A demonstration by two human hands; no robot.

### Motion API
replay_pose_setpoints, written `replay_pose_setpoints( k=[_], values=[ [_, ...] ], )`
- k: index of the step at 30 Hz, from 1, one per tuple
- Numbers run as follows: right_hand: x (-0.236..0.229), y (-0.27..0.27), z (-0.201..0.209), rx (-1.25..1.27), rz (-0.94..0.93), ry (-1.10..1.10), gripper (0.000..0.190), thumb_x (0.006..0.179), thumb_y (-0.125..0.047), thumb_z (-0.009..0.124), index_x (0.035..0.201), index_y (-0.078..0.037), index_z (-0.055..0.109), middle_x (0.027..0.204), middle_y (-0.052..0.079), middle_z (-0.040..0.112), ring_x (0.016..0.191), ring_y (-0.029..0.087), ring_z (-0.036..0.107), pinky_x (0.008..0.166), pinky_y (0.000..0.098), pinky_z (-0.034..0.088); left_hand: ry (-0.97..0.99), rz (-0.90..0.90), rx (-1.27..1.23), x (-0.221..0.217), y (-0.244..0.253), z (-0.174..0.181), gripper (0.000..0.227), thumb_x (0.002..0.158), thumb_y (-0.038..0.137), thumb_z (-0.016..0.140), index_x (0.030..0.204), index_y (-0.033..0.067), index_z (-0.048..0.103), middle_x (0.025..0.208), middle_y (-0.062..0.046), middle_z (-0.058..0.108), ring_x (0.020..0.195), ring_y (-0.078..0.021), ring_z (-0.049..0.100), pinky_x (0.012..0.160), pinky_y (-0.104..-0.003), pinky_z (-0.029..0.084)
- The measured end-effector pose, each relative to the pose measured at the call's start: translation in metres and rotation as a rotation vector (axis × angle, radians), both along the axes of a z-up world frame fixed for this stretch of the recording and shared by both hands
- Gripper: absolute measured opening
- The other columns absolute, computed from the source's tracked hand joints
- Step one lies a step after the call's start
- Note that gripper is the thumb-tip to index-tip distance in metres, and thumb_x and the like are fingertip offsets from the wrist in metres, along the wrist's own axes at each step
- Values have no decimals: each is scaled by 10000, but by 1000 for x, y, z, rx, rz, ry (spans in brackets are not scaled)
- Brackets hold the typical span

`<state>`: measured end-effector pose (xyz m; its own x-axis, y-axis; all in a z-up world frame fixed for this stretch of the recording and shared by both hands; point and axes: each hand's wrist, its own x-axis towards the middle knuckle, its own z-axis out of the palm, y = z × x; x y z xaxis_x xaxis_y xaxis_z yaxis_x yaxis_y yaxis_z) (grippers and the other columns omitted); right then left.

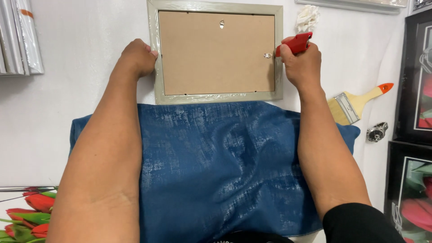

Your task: Prepare and clean a picture frame by prying tabs, removing the backing, and dusting the glass with a brush and cloth.

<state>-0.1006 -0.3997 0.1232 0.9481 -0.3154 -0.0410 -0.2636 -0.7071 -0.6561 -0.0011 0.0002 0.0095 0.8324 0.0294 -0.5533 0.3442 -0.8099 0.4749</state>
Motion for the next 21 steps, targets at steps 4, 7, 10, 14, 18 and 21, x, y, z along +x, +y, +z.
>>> replay_pose_setpoints(
  k=[4, 7, 10, 14, 18, 21],
  values=[
    [-5, 0, -4, -33, 8, -24, 176, 951, -200, 684, 1052, -82, 766, 894, 80, 760, 722, 154, 675, 662, 265, 553, 6, -2, 15, -2, -3, 13, 244, 1029, 241, 649, 1140, 24, 650, 1065, -191, 708, 974, -347, 683, 902, -461, 537],
    [-10, 5, -1, 13, -32, 7, 197, 952, -215, 662, 1072, -95, 762, 867, 66, 755, 730, 138, 686, 676, 263, 558, 36, 5, 21, -4, -4, 17, 247, 1036, 239, 637, 1166, 29, 652, 1094, -191, 708, 1005, -337, 686, 924, -459, 537],
    [-15, 8, 0, 113, -81, -12, 247, 935, -222, 692, 1129, -75, 738, 967, 94, 764, 797, 130, 735, 744, 253, 595, 10, -33, 37, -1, -3, 10, 244, 1032, 229, 645, 1144, 14, 665, 1076, -204, 716, 992, -355, 692, 924, -469, 539],
    [-23, 5, -3, 160, -83, -93, 245, 930, -181, 673, 1123, -42, 732, 990, 127, 769, 811, 158, 741, 732, 257, 620, -6, -37, 35, -1, -3, 8, 261, 1028, 224, 648, 1164, 2, 673, 1090, -219, 715, 998, -375, 694, 921, -481, 538],
    [-27, 5, -4, 177, -95, -94, 231, 927, -179, 672, 1102, -42, 735, 971, 120, 768, 791, 150, 741, 720, 248, 617, -7, -46, 43, -1, -1, 4, 259, 1024, 224, 657, 1147, -2, 685, 1090, -230, 716, 986, -388, 696, 914, -487, 543],
    [-29, 5, -5, 180, -63, -125, 237, 925, -171, 666, 1097, -25, 737, 942, 125, 768, 775, 154, 740, 710, 251, 609, -18, -39, 32, -1, 0, 3, 250, 1024, 229, 654, 1138, 7, 680, 1092, -219, 715, 998, -377, 694, 922, -485, 537]
  ],
)
